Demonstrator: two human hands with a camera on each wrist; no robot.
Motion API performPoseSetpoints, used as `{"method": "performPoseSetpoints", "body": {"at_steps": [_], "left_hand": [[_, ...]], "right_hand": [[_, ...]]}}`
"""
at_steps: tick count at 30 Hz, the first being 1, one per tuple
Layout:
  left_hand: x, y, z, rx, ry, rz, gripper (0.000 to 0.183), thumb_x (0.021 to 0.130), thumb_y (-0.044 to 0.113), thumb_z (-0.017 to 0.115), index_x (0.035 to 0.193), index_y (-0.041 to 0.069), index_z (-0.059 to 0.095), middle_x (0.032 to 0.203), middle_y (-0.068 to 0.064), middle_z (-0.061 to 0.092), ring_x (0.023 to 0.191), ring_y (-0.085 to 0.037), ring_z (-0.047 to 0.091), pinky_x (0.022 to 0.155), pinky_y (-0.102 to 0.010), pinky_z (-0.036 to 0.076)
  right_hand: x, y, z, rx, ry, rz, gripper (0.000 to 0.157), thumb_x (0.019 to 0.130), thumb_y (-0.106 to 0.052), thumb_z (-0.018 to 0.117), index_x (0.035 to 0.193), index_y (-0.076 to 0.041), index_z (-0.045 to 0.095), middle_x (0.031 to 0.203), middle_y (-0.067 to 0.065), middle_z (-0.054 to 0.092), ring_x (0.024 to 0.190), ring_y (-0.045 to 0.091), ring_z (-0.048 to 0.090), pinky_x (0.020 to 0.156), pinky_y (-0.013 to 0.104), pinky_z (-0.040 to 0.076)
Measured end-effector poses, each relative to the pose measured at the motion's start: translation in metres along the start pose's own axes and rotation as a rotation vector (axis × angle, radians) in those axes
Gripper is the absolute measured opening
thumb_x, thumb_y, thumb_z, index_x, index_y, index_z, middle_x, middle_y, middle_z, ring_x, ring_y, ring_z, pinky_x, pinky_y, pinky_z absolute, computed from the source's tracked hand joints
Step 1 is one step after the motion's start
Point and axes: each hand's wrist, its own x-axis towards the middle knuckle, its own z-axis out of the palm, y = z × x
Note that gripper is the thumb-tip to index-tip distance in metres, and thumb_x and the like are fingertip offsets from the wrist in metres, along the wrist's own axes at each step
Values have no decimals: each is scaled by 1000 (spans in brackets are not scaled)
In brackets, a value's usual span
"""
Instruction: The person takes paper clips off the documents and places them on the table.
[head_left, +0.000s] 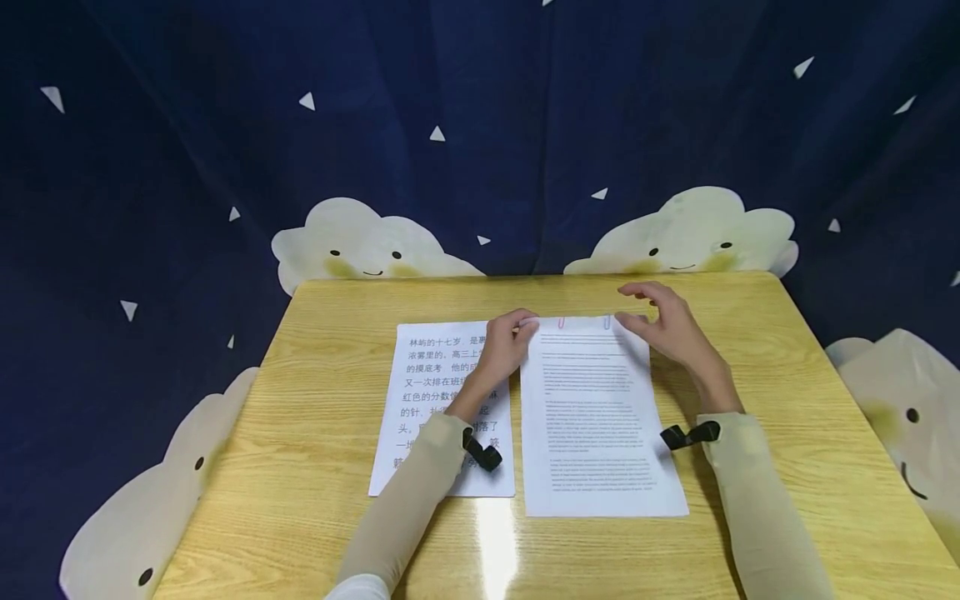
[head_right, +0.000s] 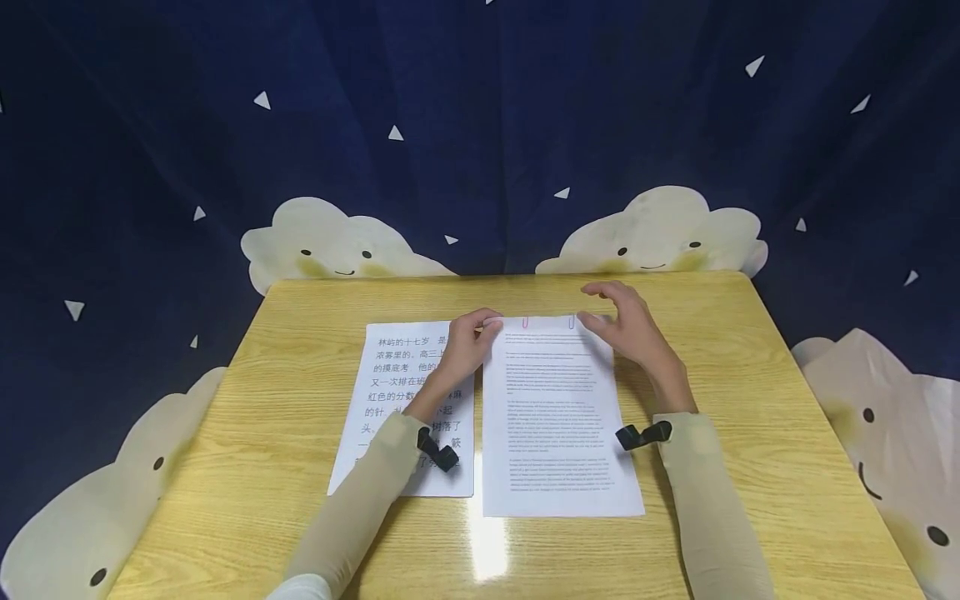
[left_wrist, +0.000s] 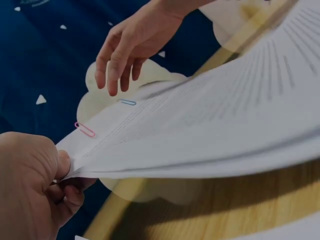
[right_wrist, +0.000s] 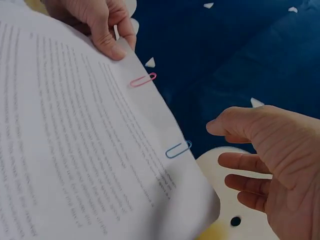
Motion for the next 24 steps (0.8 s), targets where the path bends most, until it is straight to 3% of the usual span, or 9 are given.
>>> {"method": "performPoseSetpoints", "body": {"at_steps": [3, 9, 16, 20, 24], "left_hand": [[-1, 4, 0, -16, 4, -9, 21, 107, 13, 60, 117, 2, 74, 110, -14, 75, 64, -10, 65, 66, -21, 54], [-6, 9, -5, -49, 31, -38, 22, 106, 16, 61, 118, 3, 75, 109, -13, 76, 67, -8, 65, 69, -21, 54], [-11, 16, -12, -109, 51, -73, 20, 105, 13, 63, 116, 1, 75, 99, -14, 75, 55, -10, 60, 53, -21, 48], [-11, 20, -13, -154, 65, -83, 18, 104, 9, 64, 114, -1, 75, 98, -17, 75, 60, -10, 65, 55, -22, 52], [-11, 22, -13, -149, 72, -79, 17, 103, 8, 65, 112, -2, 76, 96, -17, 75, 62, -9, 64, 57, -22, 52]], "right_hand": [[1, -10, -5, -7, 1, -24, 39, 94, -9, 77, 130, -2, 66, 131, 20, 65, 122, 40, 55, 100, 61, 40], [0, -34, -13, -17, -29, -7, 30, 100, -13, 72, 128, -4, 68, 129, 16, 67, 119, 37, 58, 92, 56, 45], [-1, -51, -19, -26, -67, 11, 21, 103, -16, 69, 121, -5, 71, 124, 13, 69, 117, 31, 59, 92, 54, 51], [-3, -53, -21, -27, -96, 16, 16, 103, -15, 69, 116, -7, 73, 118, 10, 71, 109, 25, 62, 89, 33, 55], [-4, -53, -23, -29, -120, 10, 12, 103, -14, 69, 111, -7, 74, 110, 9, 72, 94, 23, 63, 79, 17, 49]]}}
